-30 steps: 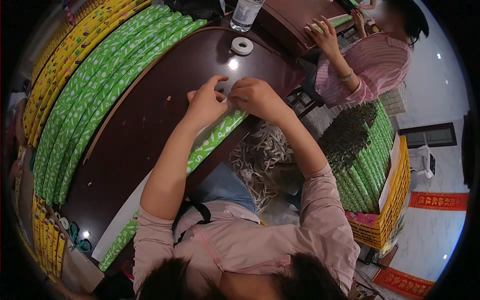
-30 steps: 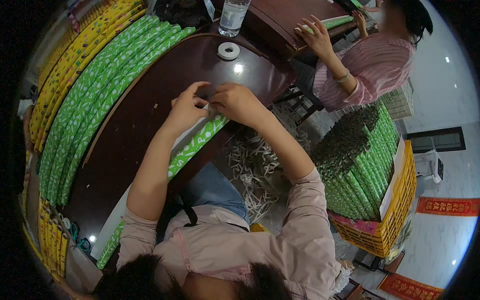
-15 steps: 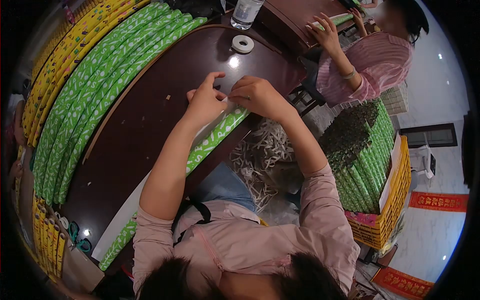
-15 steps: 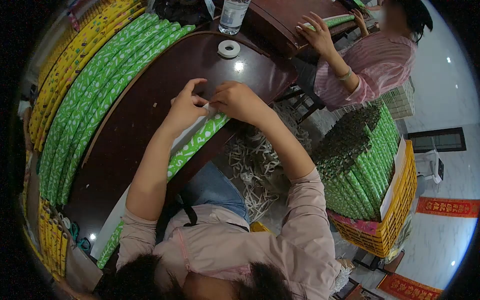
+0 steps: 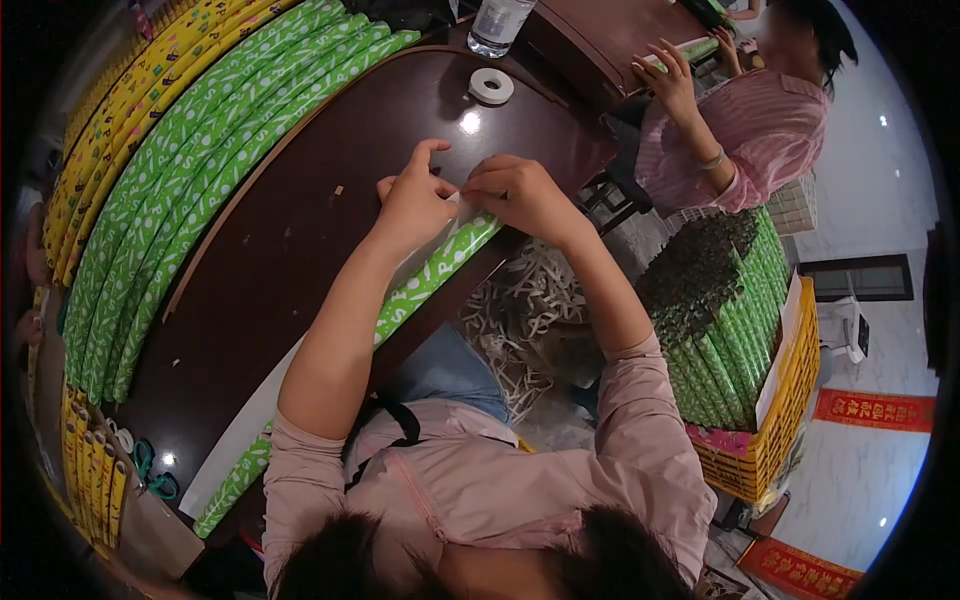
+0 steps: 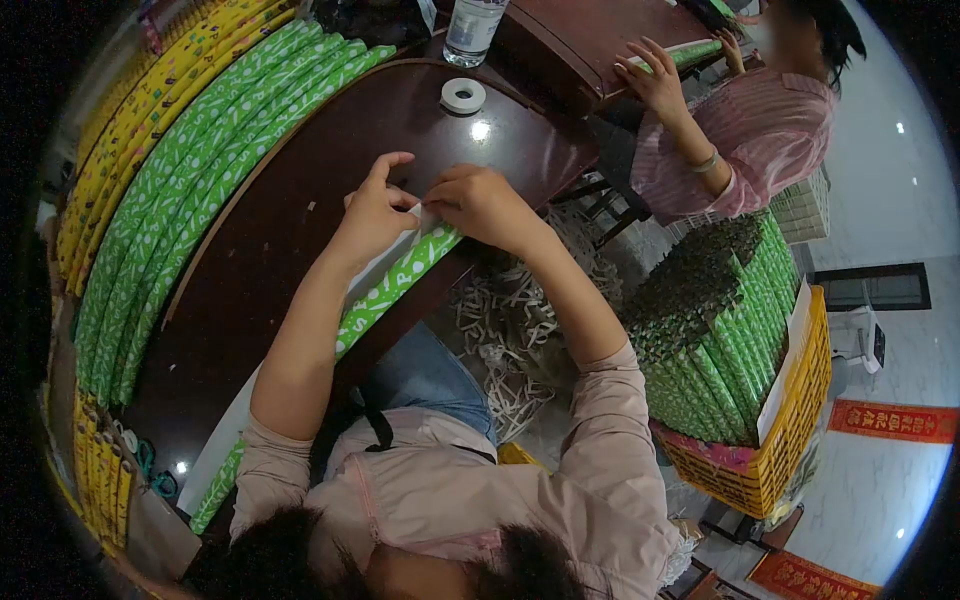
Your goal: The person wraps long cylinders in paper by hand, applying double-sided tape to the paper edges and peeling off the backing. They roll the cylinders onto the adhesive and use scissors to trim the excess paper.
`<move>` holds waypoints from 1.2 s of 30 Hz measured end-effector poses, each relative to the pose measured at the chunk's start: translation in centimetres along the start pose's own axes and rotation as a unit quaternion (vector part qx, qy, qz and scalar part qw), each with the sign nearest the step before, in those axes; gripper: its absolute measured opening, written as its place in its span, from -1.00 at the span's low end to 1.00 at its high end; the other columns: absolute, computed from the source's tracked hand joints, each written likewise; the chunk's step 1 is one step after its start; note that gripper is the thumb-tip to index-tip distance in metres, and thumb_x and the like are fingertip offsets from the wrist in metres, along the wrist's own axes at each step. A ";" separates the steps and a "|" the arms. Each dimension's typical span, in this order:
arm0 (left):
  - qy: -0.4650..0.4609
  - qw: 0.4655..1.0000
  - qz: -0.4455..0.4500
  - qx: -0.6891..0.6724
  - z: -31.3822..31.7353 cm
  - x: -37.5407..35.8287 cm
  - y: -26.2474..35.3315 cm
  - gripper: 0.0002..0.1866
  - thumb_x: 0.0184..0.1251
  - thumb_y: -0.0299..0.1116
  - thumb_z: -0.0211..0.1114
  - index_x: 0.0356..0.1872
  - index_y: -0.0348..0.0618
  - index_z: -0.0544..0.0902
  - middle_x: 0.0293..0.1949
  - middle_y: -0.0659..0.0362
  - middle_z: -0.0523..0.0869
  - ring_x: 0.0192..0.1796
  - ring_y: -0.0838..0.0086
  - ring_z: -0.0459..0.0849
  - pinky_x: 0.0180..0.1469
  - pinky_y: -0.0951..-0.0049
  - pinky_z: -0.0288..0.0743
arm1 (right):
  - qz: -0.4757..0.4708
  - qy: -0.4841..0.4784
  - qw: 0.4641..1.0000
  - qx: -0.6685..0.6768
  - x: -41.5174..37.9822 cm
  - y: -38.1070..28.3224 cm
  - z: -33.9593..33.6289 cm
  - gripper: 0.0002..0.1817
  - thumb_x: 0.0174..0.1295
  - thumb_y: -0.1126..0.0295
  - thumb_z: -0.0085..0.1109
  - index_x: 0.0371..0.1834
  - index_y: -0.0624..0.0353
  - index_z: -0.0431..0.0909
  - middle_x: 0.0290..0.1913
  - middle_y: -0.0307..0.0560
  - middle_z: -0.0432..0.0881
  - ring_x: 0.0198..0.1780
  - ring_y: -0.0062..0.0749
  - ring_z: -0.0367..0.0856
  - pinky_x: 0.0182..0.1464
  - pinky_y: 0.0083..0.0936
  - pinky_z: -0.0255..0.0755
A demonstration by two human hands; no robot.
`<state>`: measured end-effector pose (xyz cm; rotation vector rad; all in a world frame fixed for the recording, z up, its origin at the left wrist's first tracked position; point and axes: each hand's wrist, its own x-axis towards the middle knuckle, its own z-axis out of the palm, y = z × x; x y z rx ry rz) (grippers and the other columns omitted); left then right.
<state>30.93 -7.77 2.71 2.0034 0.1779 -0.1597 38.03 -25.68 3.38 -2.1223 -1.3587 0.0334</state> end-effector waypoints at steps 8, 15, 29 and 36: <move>0.008 1.000 -0.008 0.009 0.2 -0.3 0.3 -0.09 0.00 -0.60 0.35 0.44 0.09 0.17 -0.13 0.15 0.79 0.26 0.25 0.49 0.46 0.20 -0.02 | 0.003 0.023 1.000 0.011 0.3 -0.3 0.2 -0.84 -0.05 0.54 0.32 -0.34 0.27 0.69 -0.33 -0.04 0.64 -0.24 -0.12 0.64 -0.19 -0.28 0.54; 0.005 1.000 0.000 0.000 0.3 -0.1 -0.2 -0.07 0.00 -0.60 0.35 0.46 0.08 0.15 -0.14 0.15 0.79 0.31 0.24 0.46 0.47 0.21 -0.04 | 0.000 0.023 1.000 -0.013 0.1 -0.1 0.6 -0.82 -0.06 0.53 0.32 -0.33 0.26 0.68 -0.33 -0.05 0.64 -0.25 -0.12 0.64 -0.20 -0.29 0.55; 0.003 1.000 -0.003 -0.022 0.2 0.3 -0.5 -0.08 -0.07 -0.58 0.42 0.43 0.02 0.24 -0.18 0.10 0.80 0.18 0.31 0.59 0.41 0.31 0.16 | 0.014 0.010 1.000 -0.025 0.0 -1.0 0.2 -0.78 -0.03 0.57 0.35 -0.26 0.28 0.68 -0.26 -0.02 0.66 -0.22 -0.14 0.67 -0.19 -0.35 0.56; 0.018 1.000 0.009 -0.007 0.4 0.3 -0.6 -0.08 -0.07 -0.56 0.44 0.43 0.01 0.25 -0.20 0.12 0.79 0.12 0.32 0.62 0.39 0.30 0.20 | 0.010 0.015 0.999 -0.047 0.0 -0.9 0.7 -0.79 -0.05 0.57 0.35 -0.29 0.28 0.67 -0.27 -0.02 0.66 -0.23 -0.14 0.67 -0.18 -0.34 0.57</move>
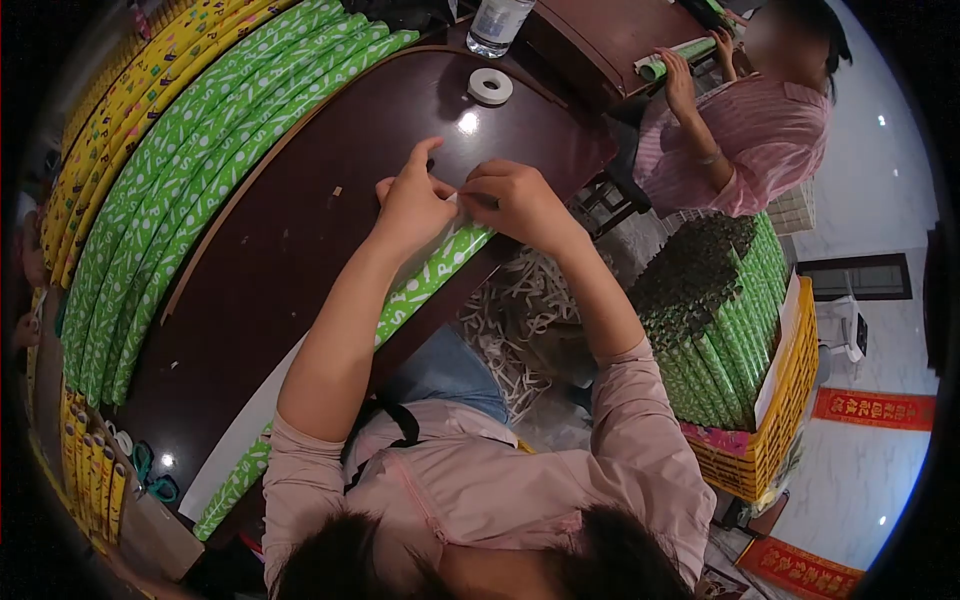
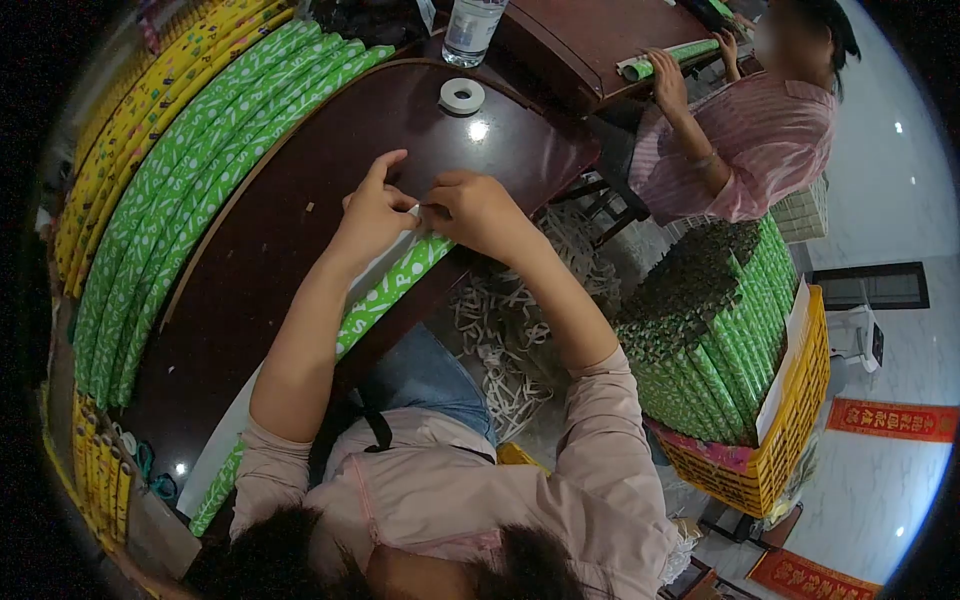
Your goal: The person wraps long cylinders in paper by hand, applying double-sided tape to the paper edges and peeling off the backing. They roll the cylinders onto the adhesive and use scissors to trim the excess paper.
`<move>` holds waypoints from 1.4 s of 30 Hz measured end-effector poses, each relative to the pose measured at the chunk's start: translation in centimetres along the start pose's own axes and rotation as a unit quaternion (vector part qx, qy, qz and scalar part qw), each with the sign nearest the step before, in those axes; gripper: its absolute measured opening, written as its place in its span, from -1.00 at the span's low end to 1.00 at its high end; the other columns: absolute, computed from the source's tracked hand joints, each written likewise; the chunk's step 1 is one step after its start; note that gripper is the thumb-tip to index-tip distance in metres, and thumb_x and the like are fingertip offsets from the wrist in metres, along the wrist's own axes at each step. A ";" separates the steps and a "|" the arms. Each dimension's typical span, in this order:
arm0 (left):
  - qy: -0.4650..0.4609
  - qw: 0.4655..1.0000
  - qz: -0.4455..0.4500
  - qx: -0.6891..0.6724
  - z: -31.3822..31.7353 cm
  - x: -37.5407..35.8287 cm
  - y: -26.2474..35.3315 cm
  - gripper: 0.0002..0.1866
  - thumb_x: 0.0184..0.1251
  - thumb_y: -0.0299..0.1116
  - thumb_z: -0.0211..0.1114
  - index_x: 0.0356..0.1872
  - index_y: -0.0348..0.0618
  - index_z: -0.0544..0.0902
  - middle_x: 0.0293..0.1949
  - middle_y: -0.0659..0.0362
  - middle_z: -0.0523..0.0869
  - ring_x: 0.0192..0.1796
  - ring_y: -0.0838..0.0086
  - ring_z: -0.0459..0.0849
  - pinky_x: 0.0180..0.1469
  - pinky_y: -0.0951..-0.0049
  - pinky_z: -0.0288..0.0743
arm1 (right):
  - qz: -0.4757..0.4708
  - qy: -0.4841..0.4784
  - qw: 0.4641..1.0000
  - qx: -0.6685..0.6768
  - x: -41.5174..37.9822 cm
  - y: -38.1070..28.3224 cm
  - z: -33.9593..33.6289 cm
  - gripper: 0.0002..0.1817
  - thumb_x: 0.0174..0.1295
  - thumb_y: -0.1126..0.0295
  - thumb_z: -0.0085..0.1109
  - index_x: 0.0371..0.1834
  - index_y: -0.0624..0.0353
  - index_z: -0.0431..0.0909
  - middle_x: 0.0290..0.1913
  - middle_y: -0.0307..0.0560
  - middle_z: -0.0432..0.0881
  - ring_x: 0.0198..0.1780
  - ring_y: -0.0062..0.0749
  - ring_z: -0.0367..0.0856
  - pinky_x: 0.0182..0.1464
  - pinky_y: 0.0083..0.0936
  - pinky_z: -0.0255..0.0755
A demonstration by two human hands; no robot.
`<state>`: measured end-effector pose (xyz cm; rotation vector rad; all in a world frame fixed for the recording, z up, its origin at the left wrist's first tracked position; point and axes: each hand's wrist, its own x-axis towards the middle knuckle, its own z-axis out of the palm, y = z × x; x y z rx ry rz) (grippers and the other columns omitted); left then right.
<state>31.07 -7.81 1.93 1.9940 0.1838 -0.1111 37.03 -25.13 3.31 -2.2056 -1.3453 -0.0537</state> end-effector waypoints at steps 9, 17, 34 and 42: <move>0.008 1.000 -0.005 -0.022 0.0 -0.1 0.1 -0.09 -0.09 -0.61 0.39 0.42 0.02 0.26 -0.19 0.08 0.78 0.01 0.34 0.68 0.32 0.35 0.31 | 0.040 0.028 0.997 -0.060 0.0 -1.2 0.7 -0.86 -0.05 0.50 0.33 -0.38 0.24 0.65 -0.30 -0.04 0.65 -0.28 -0.12 0.66 -0.26 -0.33 0.55; 0.012 0.999 0.011 0.031 0.2 -0.1 -0.1 -0.10 -0.07 -0.56 0.38 0.42 0.05 0.25 -0.17 0.16 0.80 0.08 0.34 0.64 0.43 0.29 0.00 | 0.108 0.137 0.980 -0.097 0.3 0.1 0.8 -0.93 -0.02 0.41 0.30 -0.52 0.15 0.62 -0.43 -0.10 0.60 -0.35 -0.09 0.60 -0.21 -0.25 0.39; -0.031 0.998 0.016 0.054 -0.3 -0.2 0.2 -0.34 0.01 -0.52 0.31 0.28 0.00 0.53 -0.10 0.21 0.79 0.20 0.21 0.45 0.43 0.25 0.02 | 0.291 0.239 0.816 -0.438 -8.4 4.5 -5.0 -0.69 0.08 0.47 0.25 -0.06 0.13 0.60 -0.15 -0.10 0.62 -0.05 -0.17 0.56 0.04 -0.17 0.34; 0.000 0.997 0.060 0.047 0.2 -0.2 -0.4 -0.45 -0.02 -0.52 0.27 0.14 -0.03 0.64 -0.19 0.18 0.81 -0.10 0.42 0.69 0.25 0.33 0.07 | 0.162 0.009 0.951 0.265 0.0 6.5 -2.6 -0.72 0.23 0.63 0.14 0.00 0.22 0.64 -0.02 -0.10 0.67 0.06 -0.37 0.61 0.12 -0.46 0.46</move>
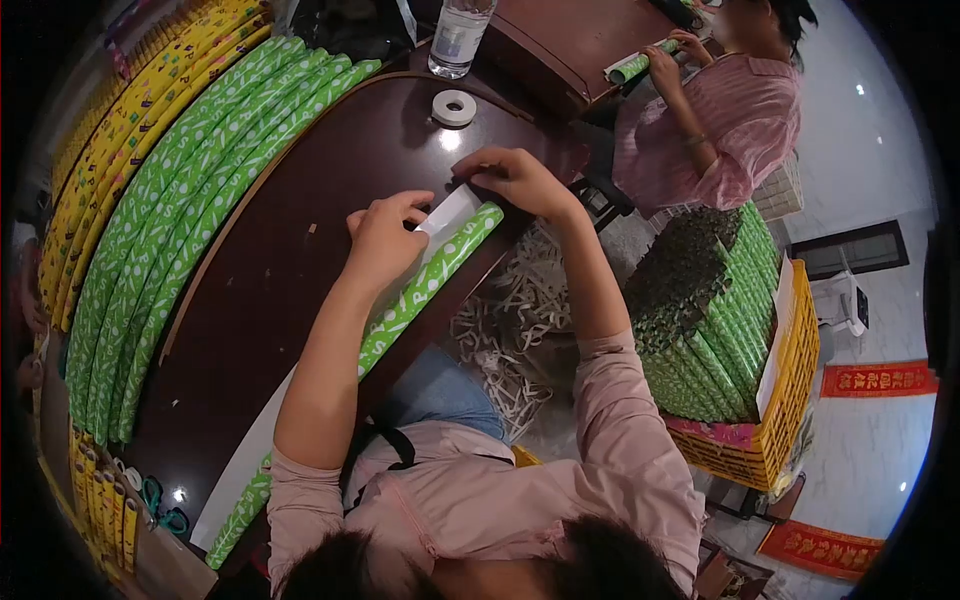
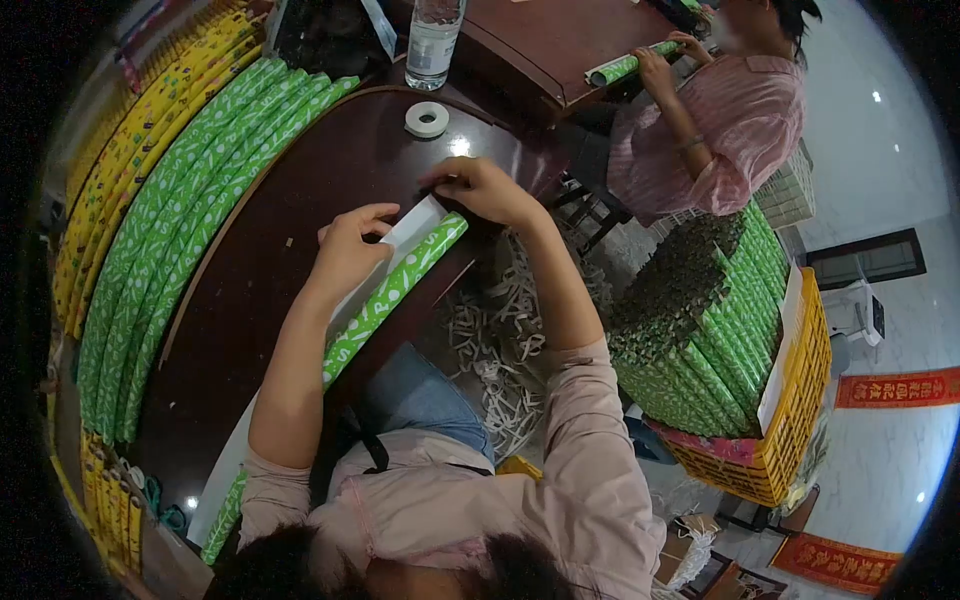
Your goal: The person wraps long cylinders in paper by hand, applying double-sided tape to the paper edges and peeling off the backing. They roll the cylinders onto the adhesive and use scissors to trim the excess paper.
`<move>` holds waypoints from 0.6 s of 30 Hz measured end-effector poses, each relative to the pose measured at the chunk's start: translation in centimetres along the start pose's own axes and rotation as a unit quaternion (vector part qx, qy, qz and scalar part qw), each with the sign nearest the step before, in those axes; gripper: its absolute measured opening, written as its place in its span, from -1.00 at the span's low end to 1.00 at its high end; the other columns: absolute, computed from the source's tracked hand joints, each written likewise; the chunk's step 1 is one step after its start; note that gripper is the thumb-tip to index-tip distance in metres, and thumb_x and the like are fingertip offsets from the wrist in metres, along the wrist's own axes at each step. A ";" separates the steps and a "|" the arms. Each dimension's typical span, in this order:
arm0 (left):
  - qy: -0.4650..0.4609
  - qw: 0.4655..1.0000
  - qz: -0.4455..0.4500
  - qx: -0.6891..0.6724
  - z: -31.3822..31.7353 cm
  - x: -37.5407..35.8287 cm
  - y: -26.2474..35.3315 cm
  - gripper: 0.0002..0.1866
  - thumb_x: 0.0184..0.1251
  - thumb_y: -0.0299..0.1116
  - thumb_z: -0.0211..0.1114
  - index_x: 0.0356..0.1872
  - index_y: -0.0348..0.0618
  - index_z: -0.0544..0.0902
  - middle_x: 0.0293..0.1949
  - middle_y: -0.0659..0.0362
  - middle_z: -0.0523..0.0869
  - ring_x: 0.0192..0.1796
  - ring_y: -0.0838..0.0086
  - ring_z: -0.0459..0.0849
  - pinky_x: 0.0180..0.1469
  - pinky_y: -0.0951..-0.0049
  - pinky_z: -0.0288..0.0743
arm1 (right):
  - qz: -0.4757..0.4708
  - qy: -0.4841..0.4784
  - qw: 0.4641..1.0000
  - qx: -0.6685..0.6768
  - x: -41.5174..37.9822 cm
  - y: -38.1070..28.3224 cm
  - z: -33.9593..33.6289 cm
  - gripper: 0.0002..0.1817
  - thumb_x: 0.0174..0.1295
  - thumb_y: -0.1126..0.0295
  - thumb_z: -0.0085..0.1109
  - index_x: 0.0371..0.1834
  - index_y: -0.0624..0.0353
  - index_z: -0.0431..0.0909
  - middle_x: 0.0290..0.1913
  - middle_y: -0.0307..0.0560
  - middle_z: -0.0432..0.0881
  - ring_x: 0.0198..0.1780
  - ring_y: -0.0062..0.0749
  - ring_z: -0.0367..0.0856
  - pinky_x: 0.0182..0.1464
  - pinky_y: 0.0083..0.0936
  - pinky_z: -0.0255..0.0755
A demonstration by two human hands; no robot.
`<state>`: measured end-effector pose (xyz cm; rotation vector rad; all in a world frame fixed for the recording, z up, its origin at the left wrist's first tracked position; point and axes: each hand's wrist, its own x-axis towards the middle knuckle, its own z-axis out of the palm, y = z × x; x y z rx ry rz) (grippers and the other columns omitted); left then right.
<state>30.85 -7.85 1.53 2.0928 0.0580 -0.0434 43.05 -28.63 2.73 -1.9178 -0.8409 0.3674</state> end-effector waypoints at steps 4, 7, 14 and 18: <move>-0.010 1.000 0.003 -0.006 0.0 0.1 -0.1 -0.48 -0.01 -0.51 0.26 0.10 -0.02 0.68 -0.21 0.18 0.81 -0.09 0.46 0.69 0.22 0.34 0.08 | 0.030 -0.162 0.986 0.006 1.8 -0.1 -1.2 -0.76 0.24 0.64 0.16 -0.04 0.30 0.66 -0.07 -0.11 0.71 -0.02 -0.47 0.63 0.11 -0.51 0.47; -0.011 1.000 0.005 -0.010 0.0 0.1 -0.1 -0.50 -0.01 -0.51 0.26 0.07 -0.01 0.70 -0.23 0.18 0.81 -0.11 0.46 0.69 0.21 0.35 0.08 | 0.017 -0.171 0.985 -0.027 2.1 -0.1 -1.4 -0.80 0.21 0.63 0.22 -0.11 0.30 0.69 -0.15 -0.12 0.73 -0.06 -0.48 0.65 0.08 -0.53 0.49; -0.019 1.000 0.008 -0.005 -0.1 0.1 0.2 -0.52 -0.02 -0.50 0.25 0.03 0.00 0.73 -0.27 0.18 0.81 -0.14 0.46 0.69 0.18 0.37 0.08 | 0.011 -0.114 0.993 -0.024 1.2 0.6 -0.8 -0.87 0.17 0.64 0.24 -0.25 0.28 0.73 -0.21 -0.11 0.75 -0.13 -0.46 0.67 0.01 -0.51 0.51; -0.013 1.000 0.008 -0.005 -0.1 0.1 0.2 -0.53 -0.04 -0.51 0.24 0.00 0.00 0.75 -0.28 0.17 0.80 -0.16 0.45 0.69 0.16 0.38 0.09 | -0.119 -0.045 0.982 -0.139 0.1 0.6 -0.4 -0.76 0.19 0.69 0.16 -0.17 0.19 0.75 -0.16 -0.11 0.74 -0.09 -0.46 0.64 0.07 -0.54 0.48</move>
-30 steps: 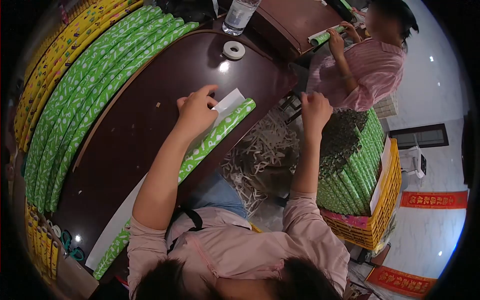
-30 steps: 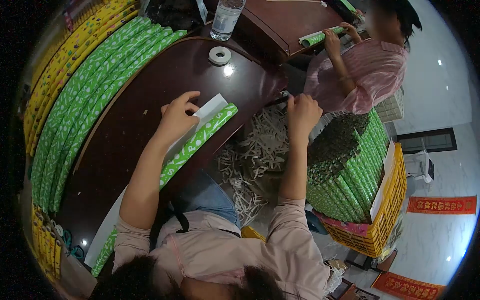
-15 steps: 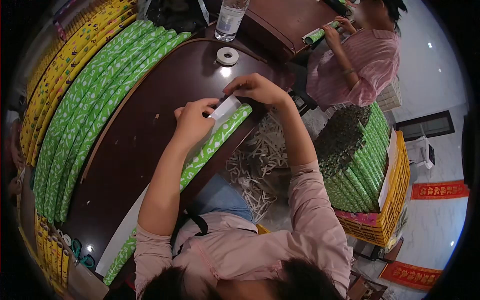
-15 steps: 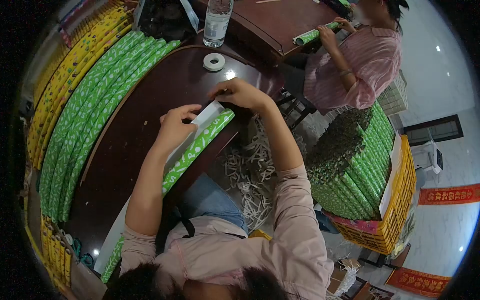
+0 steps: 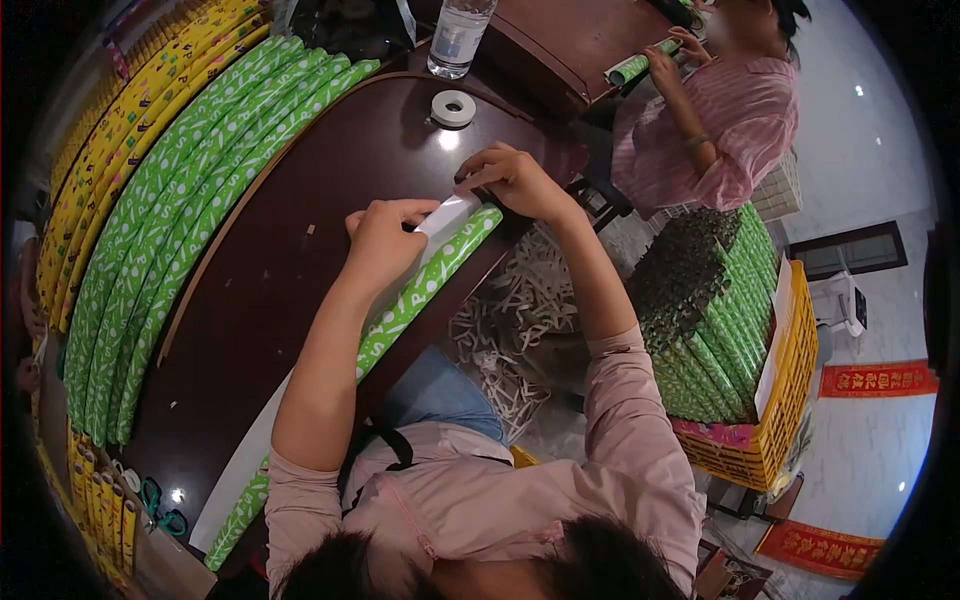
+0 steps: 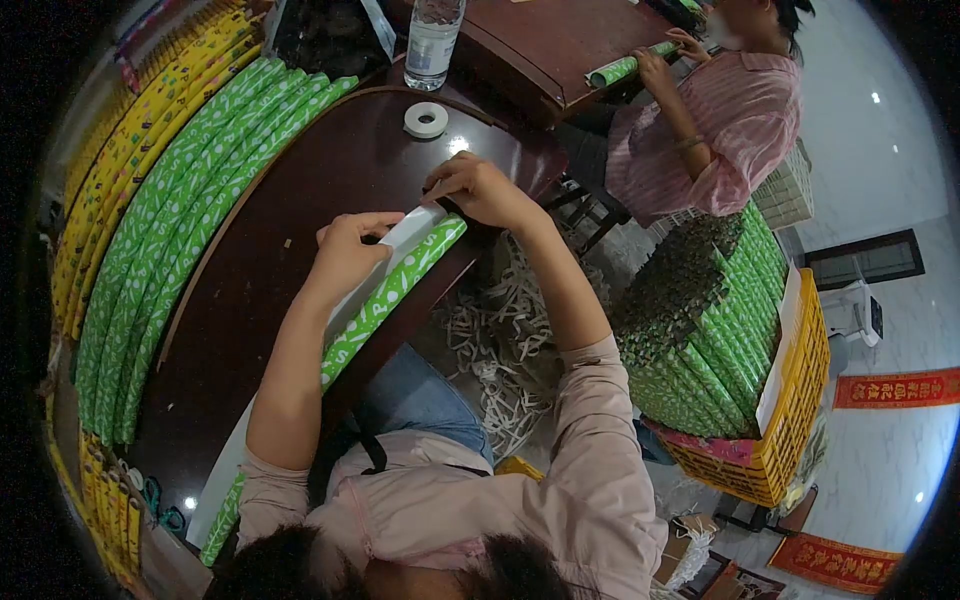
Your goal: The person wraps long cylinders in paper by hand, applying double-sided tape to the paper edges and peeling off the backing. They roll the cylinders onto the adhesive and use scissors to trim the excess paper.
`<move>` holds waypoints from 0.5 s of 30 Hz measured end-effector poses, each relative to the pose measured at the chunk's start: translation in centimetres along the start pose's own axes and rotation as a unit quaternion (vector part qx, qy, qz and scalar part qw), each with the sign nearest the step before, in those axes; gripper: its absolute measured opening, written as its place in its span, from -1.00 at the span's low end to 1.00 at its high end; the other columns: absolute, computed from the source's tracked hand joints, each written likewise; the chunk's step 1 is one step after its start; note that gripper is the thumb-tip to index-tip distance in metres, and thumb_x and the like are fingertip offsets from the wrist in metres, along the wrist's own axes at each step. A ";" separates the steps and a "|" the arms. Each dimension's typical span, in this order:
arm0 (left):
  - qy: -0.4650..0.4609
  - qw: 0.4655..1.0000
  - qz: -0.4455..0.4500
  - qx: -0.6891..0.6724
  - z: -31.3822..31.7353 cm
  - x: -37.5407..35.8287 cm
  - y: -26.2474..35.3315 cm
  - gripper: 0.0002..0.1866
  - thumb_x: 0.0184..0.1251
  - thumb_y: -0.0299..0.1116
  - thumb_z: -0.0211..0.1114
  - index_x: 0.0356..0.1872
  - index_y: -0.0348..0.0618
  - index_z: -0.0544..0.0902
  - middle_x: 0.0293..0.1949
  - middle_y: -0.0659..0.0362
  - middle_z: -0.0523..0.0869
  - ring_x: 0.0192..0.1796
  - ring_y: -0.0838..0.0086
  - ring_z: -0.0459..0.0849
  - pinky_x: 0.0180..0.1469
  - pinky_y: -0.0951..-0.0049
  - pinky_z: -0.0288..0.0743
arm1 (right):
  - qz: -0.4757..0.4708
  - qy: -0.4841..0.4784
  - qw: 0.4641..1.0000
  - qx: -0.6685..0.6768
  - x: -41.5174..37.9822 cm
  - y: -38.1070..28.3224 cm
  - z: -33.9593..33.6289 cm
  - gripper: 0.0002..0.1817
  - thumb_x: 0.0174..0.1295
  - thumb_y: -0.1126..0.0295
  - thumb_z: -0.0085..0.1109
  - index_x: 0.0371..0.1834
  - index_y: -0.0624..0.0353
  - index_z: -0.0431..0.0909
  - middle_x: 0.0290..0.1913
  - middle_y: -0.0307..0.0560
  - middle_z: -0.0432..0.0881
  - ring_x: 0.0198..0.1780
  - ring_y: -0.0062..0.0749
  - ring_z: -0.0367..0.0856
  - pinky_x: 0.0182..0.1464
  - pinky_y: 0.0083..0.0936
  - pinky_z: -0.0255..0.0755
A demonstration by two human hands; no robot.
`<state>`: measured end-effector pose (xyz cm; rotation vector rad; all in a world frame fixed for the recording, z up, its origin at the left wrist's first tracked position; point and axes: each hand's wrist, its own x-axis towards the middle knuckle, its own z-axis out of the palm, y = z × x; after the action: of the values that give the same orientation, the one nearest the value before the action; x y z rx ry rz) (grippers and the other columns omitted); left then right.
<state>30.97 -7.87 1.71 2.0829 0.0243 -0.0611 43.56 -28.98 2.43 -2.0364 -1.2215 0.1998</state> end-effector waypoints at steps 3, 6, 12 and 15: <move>-0.003 1.000 -0.003 0.007 0.0 0.0 0.1 -0.53 -0.05 -0.52 0.23 -0.03 0.02 0.77 -0.29 0.16 0.80 -0.17 0.44 0.69 0.15 0.39 0.10 | -0.054 0.038 0.991 -0.114 -1.0 -0.3 -0.1 -0.69 0.26 0.68 0.07 -0.05 0.16 0.73 -0.12 -0.14 0.73 -0.04 -0.48 0.61 0.11 -0.57 0.44; 0.015 1.000 0.007 0.016 0.2 0.0 -0.2 -0.54 -0.05 -0.51 0.23 -0.05 0.03 0.77 -0.30 0.16 0.80 -0.17 0.43 0.69 0.14 0.39 0.10 | 0.069 0.093 0.991 0.069 -1.9 -1.2 0.5 -0.69 0.33 0.62 0.03 0.04 0.19 0.69 -0.09 -0.19 0.72 -0.02 -0.54 0.58 0.11 -0.58 0.42; 0.005 1.000 -0.004 0.012 0.1 0.0 0.1 -0.54 -0.04 -0.52 0.23 -0.03 0.05 0.77 -0.30 0.19 0.81 -0.18 0.44 0.70 0.12 0.40 0.09 | 0.245 0.111 0.947 0.175 -2.3 -3.1 1.4 -0.74 0.32 0.46 0.17 0.03 0.29 0.68 -0.12 -0.15 0.72 -0.10 -0.65 0.58 -0.01 -0.61 0.46; -0.003 1.000 -0.022 -0.009 0.0 -0.1 0.4 -0.54 -0.03 -0.53 0.23 -0.04 0.05 0.77 -0.29 0.19 0.81 -0.19 0.46 0.70 0.11 0.40 0.08 | 0.258 0.127 0.944 0.164 -2.0 -3.3 1.9 -0.74 0.27 0.43 0.25 -0.03 0.31 0.69 -0.20 -0.15 0.74 -0.17 -0.64 0.60 -0.07 -0.62 0.48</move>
<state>30.89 -8.06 2.09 2.0648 0.0677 -0.0936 39.29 -28.74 2.76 -1.9691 -0.4441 0.3498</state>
